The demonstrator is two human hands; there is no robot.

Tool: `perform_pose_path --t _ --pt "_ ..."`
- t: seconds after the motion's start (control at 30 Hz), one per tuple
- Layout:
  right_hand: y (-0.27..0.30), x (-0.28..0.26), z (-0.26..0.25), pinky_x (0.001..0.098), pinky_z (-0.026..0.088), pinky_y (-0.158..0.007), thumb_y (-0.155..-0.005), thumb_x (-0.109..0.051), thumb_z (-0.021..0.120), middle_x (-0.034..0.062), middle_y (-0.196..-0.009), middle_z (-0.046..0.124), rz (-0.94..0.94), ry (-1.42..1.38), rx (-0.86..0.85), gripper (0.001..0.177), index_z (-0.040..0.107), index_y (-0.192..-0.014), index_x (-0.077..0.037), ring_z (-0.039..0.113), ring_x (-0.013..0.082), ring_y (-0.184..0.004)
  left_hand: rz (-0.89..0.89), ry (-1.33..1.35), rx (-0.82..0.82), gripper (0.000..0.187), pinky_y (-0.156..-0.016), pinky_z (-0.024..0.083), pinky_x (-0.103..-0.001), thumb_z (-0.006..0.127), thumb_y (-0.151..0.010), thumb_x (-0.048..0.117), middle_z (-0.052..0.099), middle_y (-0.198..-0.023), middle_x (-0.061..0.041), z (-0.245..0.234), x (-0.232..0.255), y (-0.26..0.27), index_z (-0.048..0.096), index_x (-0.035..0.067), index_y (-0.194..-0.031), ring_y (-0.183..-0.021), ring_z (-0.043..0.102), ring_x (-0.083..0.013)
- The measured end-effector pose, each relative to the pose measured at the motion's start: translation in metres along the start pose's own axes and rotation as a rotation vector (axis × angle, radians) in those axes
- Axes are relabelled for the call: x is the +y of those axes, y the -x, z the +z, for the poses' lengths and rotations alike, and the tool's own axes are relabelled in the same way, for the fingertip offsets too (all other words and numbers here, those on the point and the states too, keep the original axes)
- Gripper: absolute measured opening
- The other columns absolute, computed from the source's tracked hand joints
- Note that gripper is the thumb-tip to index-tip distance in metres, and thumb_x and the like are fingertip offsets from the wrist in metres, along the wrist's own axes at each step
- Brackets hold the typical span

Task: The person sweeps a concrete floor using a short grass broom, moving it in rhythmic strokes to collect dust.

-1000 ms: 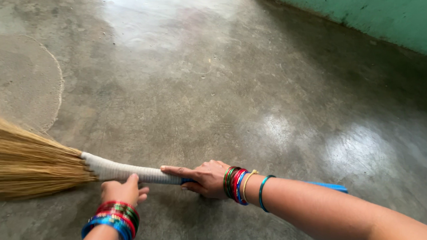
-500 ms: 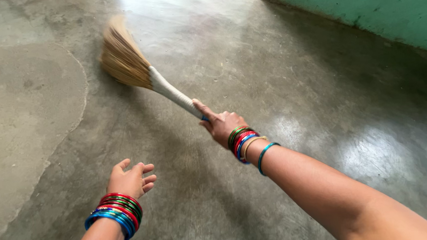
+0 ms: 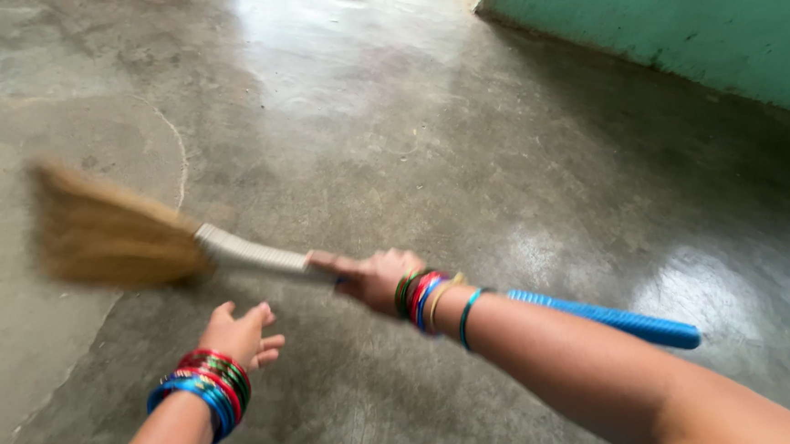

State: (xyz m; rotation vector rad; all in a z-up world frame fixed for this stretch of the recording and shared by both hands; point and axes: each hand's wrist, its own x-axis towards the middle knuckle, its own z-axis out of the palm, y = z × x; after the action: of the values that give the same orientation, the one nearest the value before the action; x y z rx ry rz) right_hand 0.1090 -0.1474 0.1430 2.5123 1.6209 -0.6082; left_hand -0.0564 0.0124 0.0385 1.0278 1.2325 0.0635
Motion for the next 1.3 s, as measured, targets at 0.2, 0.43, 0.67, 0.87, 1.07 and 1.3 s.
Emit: perform_pose_path --t 0.2,0.43,0.67,0.87,1.07,1.3 --pt "-0.006 0.011 -0.031 0.0543 0.060 -0.073 -0.105 -0.049 0.044 0.0176 -0.100 0.075 0.181 -0.055 0.084 0.060 0.015 -0.158 -0.050 0.075 0.0390 -0.084 0.074 -0.065 -0.071 0.075 -0.077 0.059 -0.043 0.057 -0.099 0.020 0.067 -0.130 -0.018 -0.011 0.010 0.018 0.018 0.009 -0.162 -0.100 0.071 -0.0349" --pt "0.054 -0.031 -0.021 0.0529 0.060 -0.072 -0.101 -0.048 0.046 0.0156 -0.099 0.076 -0.022 -0.128 0.032 0.065 0.016 -0.158 -0.051 0.075 0.0388 -0.082 0.085 -0.102 -0.003 0.070 -0.076 0.061 -0.042 0.056 -0.102 0.030 0.067 -0.131 -0.019 0.001 0.017 0.027 0.025 0.002 -0.159 -0.102 0.074 -0.0360" --pt "0.056 -0.037 -0.012 0.0520 0.058 -0.080 -0.102 -0.049 0.047 0.0103 -0.110 0.075 -0.113 -0.056 -0.104 0.060 0.020 -0.155 -0.054 0.073 0.0369 -0.093 0.018 -0.260 -0.051 0.081 -0.080 0.064 -0.045 0.064 -0.097 0.026 0.051 -0.144 -0.018 -0.008 0.003 0.050 0.017 0.008 -0.161 -0.107 0.074 -0.0356" --pt "0.030 0.008 -0.028 0.0506 0.059 -0.082 -0.101 -0.054 0.048 0.0143 -0.111 0.073 0.127 0.052 0.006 0.061 0.020 -0.155 -0.058 0.072 0.0384 -0.097 0.073 -0.255 -0.105 0.083 -0.082 0.062 -0.045 0.063 -0.096 0.026 0.063 -0.141 -0.017 -0.018 0.016 0.053 0.016 0.011 -0.163 -0.107 0.073 -0.0338" --pt "0.015 0.009 -0.036 0.0531 0.059 -0.077 -0.104 -0.053 0.044 0.0182 -0.106 0.074 0.269 -0.041 0.070 0.064 0.011 -0.159 -0.052 0.073 0.0392 -0.091 0.087 -0.208 -0.091 0.081 -0.082 0.061 -0.046 0.061 -0.096 0.026 0.065 -0.139 -0.017 -0.021 0.014 0.040 0.017 0.011 -0.162 -0.106 0.073 -0.0336" --pt "0.009 -0.051 -0.007 0.0539 0.059 -0.066 -0.100 -0.050 0.048 0.0191 -0.094 0.074 -0.041 -0.182 0.080 0.065 0.018 -0.158 -0.049 0.073 0.0405 -0.079 0.072 0.015 0.054 0.077 -0.083 0.060 -0.049 0.054 -0.098 0.035 0.063 -0.136 -0.020 -0.009 0.023 0.033 0.015 0.009 -0.160 -0.103 0.071 -0.0381"
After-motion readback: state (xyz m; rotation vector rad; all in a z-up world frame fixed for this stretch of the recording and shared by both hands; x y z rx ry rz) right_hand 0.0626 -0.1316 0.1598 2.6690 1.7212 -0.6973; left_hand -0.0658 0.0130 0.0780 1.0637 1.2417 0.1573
